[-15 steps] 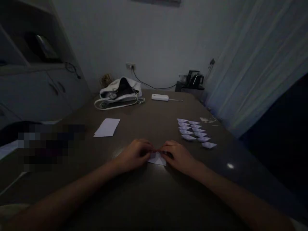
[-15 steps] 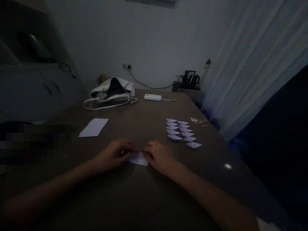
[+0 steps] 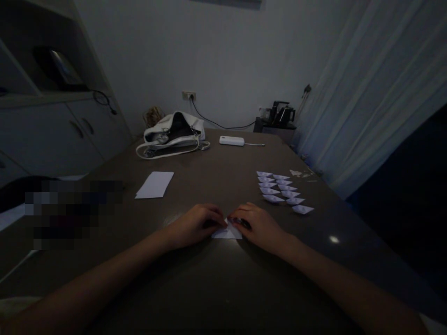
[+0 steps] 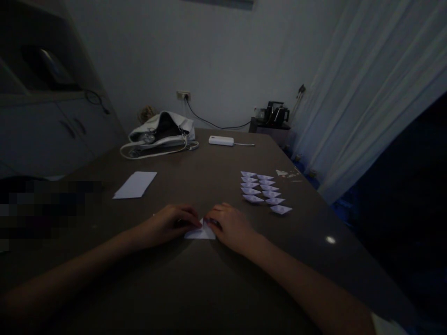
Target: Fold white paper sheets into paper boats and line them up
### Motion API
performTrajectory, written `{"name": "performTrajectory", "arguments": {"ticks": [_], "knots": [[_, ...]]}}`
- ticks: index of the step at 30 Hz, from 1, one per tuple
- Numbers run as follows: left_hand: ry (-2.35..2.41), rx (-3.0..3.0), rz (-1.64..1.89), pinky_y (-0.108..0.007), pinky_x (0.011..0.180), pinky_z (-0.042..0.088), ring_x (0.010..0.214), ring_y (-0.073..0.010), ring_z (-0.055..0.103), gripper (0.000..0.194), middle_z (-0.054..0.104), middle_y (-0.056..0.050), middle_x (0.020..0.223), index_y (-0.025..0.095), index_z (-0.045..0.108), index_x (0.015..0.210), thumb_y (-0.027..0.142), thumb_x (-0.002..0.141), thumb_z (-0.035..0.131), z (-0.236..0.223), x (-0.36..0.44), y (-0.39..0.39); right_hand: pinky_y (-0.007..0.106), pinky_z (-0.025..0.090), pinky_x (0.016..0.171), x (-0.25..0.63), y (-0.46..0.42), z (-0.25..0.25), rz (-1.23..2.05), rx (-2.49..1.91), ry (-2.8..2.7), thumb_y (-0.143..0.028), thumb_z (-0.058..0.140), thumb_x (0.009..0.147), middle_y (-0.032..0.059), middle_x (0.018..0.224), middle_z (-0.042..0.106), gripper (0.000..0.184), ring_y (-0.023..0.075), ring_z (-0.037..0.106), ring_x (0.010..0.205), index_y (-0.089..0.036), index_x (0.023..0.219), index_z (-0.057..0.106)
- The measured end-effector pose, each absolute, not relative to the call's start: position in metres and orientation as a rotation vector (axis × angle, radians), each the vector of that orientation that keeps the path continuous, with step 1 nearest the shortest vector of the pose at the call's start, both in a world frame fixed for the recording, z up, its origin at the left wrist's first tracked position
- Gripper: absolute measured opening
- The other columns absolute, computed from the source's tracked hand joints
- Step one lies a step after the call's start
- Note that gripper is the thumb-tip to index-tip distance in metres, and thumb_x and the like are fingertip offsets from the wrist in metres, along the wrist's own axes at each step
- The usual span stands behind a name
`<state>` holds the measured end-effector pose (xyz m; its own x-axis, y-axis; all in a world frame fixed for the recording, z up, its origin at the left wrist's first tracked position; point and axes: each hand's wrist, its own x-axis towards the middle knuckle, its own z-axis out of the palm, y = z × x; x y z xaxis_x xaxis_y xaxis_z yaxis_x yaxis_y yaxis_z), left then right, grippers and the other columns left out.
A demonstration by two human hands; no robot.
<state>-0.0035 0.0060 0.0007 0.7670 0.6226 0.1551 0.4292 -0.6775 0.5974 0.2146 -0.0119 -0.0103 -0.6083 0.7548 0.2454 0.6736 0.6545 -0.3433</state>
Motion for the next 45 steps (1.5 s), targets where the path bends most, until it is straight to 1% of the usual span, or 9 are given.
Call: {"name": "performTrajectory", "arguments": {"ticks": [11,17,28,39,45], "knots": [[0.743,2.497,0.442,-0.025,0.080,0.046,0.090,-0.0160,0.061,0.024,0.065,-0.006,0.098,0.016,0.071,0.094,0.002,0.080,0.056,0.0022,-0.0036,0.0071,0.028,0.042,0.077,0.2144,-0.0133,-0.0078,0.293,-1.148,-2.527,-0.015,0.054,0.087,0.0054,0.091,0.064,0.019,0.0169,0.055,0.089,-0.019,0.100,0.067],[0.727,2.502,0.442,-0.024,0.080,0.045,0.089,-0.0150,0.061,0.023,0.066,-0.006,0.097,0.016,0.070,0.094,0.003,0.081,0.055,0.0009,-0.0034,0.0068,0.028,0.042,0.076,0.2149,-0.0135,-0.0079,0.272,-1.152,-2.531,-0.015,0.054,0.087,0.0053,0.091,0.064,0.022,0.0168,0.055,0.088,-0.020,0.104,0.067],[0.740,2.510,0.430,-0.026,0.081,0.046,0.090,-0.0159,0.062,0.025,0.066,-0.006,0.098,0.015,0.071,0.093,0.001,0.080,0.055,0.0044,-0.0022,0.0048,0.028,0.043,0.077,0.2147,-0.0146,-0.0055,0.268,-1.149,-2.566,-0.016,0.052,0.089,0.0055,0.091,0.063,0.022,0.0166,0.055,0.089,-0.019,0.104,0.068],[0.713,2.530,0.433,-0.027,0.082,0.045,0.091,-0.0165,0.061,0.024,0.066,-0.006,0.100,0.017,0.070,0.094,0.004,0.082,0.054,0.0033,-0.0039,0.0062,0.028,0.042,0.076,0.2133,-0.0166,-0.0021,0.246,-1.160,-2.591,-0.015,0.051,0.089,0.0061,0.092,0.062,0.023,0.0171,0.055,0.088,-0.020,0.105,0.068],[0.730,2.567,0.396,-0.029,0.086,0.039,0.096,-0.0179,0.059,0.024,0.066,-0.004,0.100,0.020,0.069,0.098,0.007,0.084,0.054,0.0035,-0.0043,0.0072,0.029,0.042,0.076,0.2111,-0.0180,-0.0022,0.202,-1.173,-2.616,-0.013,0.050,0.088,0.0068,0.093,0.061,0.024,0.0174,0.054,0.088,-0.018,0.104,0.068]]}}
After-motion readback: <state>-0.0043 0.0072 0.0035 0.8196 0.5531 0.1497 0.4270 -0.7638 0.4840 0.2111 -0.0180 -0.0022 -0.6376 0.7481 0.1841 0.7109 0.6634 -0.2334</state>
